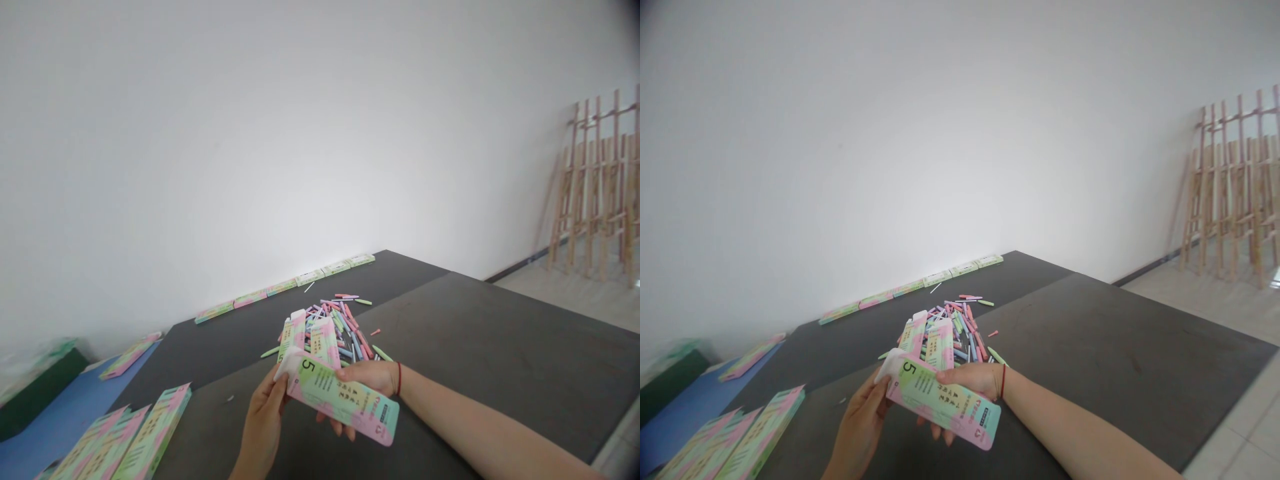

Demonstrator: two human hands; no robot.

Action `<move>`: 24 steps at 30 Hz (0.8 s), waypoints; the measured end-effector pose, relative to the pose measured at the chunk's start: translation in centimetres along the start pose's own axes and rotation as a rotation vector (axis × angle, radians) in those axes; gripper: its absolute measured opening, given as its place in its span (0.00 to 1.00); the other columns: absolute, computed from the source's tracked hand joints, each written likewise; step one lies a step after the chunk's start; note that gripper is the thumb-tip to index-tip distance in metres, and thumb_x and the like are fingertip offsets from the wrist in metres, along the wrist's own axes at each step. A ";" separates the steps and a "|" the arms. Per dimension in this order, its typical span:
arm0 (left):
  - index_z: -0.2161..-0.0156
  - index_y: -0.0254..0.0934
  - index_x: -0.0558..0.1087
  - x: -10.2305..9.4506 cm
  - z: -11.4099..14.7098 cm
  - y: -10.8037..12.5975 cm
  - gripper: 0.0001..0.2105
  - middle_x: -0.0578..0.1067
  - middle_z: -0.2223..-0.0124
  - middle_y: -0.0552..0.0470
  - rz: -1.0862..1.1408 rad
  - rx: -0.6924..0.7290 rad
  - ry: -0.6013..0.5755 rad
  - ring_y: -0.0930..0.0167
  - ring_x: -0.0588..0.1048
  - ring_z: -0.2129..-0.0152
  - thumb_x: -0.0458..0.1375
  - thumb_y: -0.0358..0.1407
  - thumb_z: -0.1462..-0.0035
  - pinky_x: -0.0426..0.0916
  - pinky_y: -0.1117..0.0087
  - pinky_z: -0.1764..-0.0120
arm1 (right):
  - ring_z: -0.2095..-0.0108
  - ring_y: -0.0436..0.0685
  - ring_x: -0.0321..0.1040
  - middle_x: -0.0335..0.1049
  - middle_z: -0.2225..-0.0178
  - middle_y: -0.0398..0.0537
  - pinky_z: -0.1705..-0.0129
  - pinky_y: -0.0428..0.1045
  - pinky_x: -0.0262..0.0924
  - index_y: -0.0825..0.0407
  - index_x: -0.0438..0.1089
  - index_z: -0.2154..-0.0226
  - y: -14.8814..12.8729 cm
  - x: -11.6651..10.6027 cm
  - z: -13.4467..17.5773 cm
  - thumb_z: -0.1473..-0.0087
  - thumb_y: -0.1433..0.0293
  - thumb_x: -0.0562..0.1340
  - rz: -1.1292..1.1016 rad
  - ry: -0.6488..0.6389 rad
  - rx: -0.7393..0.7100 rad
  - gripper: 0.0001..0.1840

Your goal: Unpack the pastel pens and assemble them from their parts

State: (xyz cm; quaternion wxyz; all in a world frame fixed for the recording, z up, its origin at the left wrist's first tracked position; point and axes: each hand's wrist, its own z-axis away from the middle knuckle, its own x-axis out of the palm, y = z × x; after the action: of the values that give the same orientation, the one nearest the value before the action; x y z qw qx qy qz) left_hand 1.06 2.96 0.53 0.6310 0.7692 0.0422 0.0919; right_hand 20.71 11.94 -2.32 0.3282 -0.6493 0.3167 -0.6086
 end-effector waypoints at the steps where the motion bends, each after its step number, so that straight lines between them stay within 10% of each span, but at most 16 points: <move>1: 0.52 0.36 0.74 -0.1 0.0 0.1 0.22 0.79 0.58 0.48 -0.064 0.016 -0.001 0.61 0.76 0.61 0.61 0.45 0.51 0.71 0.67 0.61 | 0.65 0.58 0.70 0.68 0.60 0.58 0.65 0.53 0.65 0.60 0.64 0.57 0.0 -0.1 0.0 0.60 0.49 0.66 -0.003 0.000 0.013 0.37; 10: 0.42 0.41 0.64 -1.0 0.5 -0.7 0.24 0.63 0.39 0.51 -0.314 0.203 -0.120 0.63 0.58 0.41 0.52 0.46 0.43 0.54 0.65 0.42 | 0.65 0.58 0.70 0.67 0.58 0.60 0.67 0.54 0.67 0.59 0.65 0.59 -0.1 -0.5 0.1 0.59 0.49 0.64 0.026 0.070 0.093 0.33; 24: 0.46 0.43 0.67 -1.0 0.9 -1.0 0.18 0.67 0.42 0.48 -0.438 0.247 -0.147 0.62 0.65 0.46 0.51 0.43 0.41 0.60 0.65 0.46 | 0.64 0.58 0.70 0.67 0.56 0.61 0.69 0.50 0.67 0.60 0.65 0.58 0.7 -1.1 -0.1 0.58 0.53 0.67 -0.039 0.013 0.055 0.32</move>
State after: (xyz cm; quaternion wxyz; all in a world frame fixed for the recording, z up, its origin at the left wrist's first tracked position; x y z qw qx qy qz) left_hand 0.30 2.10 -0.72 0.5384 0.8176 0.1728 -0.1089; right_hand 20.59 12.45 -3.51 0.3318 -0.6420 0.2892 -0.6278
